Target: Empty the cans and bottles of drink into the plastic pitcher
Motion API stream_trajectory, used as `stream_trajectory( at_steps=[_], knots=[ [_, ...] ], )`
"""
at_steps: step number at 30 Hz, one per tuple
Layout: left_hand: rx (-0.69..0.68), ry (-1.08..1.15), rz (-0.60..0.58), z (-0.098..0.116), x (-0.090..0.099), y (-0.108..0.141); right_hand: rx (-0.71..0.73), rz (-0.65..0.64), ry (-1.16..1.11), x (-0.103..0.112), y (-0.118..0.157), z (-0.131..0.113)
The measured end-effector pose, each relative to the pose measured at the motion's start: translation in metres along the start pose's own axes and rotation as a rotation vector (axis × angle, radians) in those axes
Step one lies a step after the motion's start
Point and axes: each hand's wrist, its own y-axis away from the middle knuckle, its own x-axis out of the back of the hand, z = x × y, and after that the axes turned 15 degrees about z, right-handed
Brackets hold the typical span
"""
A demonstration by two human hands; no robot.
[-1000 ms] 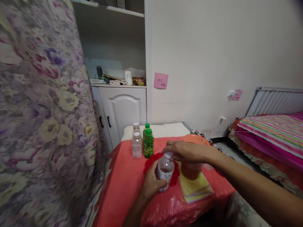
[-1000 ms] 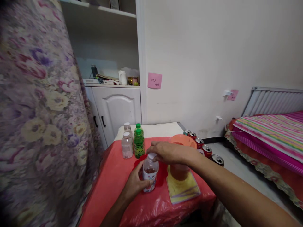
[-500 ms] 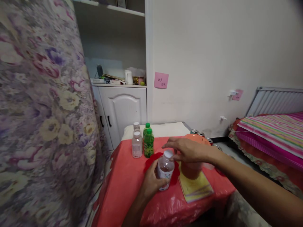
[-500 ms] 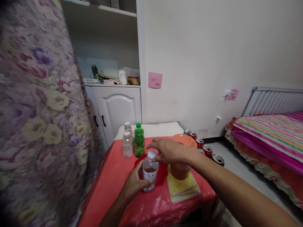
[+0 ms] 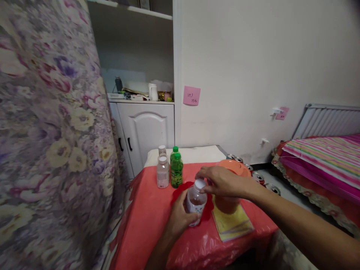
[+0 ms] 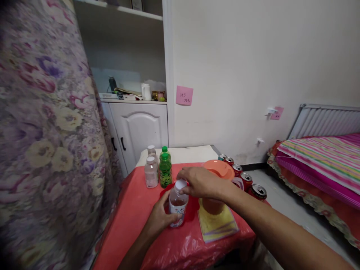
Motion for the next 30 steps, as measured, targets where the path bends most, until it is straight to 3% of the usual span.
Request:
stream_trajectory(
  at_steps=[3, 9, 16, 22, 26, 30],
  knots=[
    [0.002, -0.014, 0.009, 0.002, -0.001, 0.0, -0.036, 0.032, -0.001, -0.003, 0.001, 0.001],
    [-0.018, -0.081, 0.039, 0.003, 0.002, -0.002, 0.025, 0.033, 0.021, -0.007, 0.0, -0.001],
    [-0.02, -0.161, 0.064, -0.01, 0.007, -0.012, -0.039, 0.043, -0.027, -0.013, -0.004, 0.005],
    [-0.032, -0.166, 0.085, -0.019, 0.012, -0.016, 0.056, 0.016, -0.019, -0.011, -0.011, 0.0],
    [-0.018, -0.124, 0.133, -0.023, 0.017, -0.019, 0.066, 0.048, -0.01, -0.002, -0.02, 0.002],
    [-0.005, -0.1, 0.197, -0.024, 0.019, -0.022, 0.003, 0.128, 0.044, 0.021, -0.038, 0.016]
  ],
)
